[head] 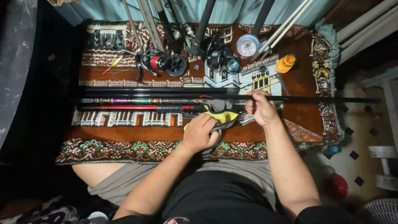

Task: Cleaning a fishing rod using a cloth to wipe down the sections.

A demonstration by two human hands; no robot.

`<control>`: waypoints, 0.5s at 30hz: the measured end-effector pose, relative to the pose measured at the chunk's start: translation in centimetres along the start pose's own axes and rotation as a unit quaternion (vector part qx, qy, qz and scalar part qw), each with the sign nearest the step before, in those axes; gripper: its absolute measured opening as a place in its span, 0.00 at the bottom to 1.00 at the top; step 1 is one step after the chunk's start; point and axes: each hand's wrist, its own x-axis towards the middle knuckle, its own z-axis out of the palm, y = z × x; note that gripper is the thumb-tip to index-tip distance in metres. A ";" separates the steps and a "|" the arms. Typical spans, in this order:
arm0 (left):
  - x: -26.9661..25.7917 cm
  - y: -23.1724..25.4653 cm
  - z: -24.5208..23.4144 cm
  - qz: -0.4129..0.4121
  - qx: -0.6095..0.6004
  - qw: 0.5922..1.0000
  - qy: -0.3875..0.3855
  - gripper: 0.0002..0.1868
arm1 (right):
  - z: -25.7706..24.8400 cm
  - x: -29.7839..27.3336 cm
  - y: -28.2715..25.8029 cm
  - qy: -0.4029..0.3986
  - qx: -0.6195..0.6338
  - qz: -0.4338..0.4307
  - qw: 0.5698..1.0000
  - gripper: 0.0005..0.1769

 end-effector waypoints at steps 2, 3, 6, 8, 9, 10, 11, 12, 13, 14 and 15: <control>-0.4 -0.4 0.5 0.002 -0.001 1.000 0.003 0.11 | 0.0 -0.2 -0.2 -0.005 -0.003 -0.003 1.000 0.11; -0.7 -0.4 0.8 0.004 -0.004 1.000 0.003 0.10 | -0.1 -0.5 -0.3 -0.007 -0.004 -0.005 1.000 0.11; -0.5 -0.3 0.5 0.000 0.001 1.000 0.006 0.12 | -0.3 -0.1 0.0 -0.007 0.003 -0.010 1.000 0.12; -0.6 -0.2 0.4 -0.001 0.000 1.000 0.006 0.12 | 0.1 -0.4 -0.2 -0.006 0.002 -0.005 1.000 0.12; -0.5 -0.2 0.4 0.000 0.000 1.000 0.005 0.12 | 0.3 -0.5 -0.4 -0.006 0.002 -0.003 1.000 0.12; -0.5 -0.2 0.4 0.002 0.000 1.000 0.007 0.12 | 0.4 -0.5 -0.5 -0.006 0.001 -0.005 1.000 0.12; -0.5 -0.2 0.4 0.001 -0.001 1.000 0.005 0.12 | 0.6 -0.6 -0.6 -0.008 0.001 -0.004 1.000 0.12; -0.5 -0.2 0.4 0.001 -0.002 1.000 0.004 0.12 | 0.7 -0.6 -0.6 -0.009 0.001 -0.003 1.000 0.12; -0.4 -0.3 0.4 0.002 -0.001 1.000 0.004 0.12 | 0.7 -0.5 -0.7 -0.010 0.002 -0.004 1.000 0.12; -0.3 -0.4 0.5 0.003 0.000 1.000 0.004 0.12 | 0.7 -0.4 -0.7 -0.010 -0.002 -0.005 1.000 0.11; -0.5 -0.2 0.5 0.003 -0.001 1.000 0.001 0.12 | 0.6 -0.7 -0.6 -0.008 -0.005 -0.003 1.000 0.11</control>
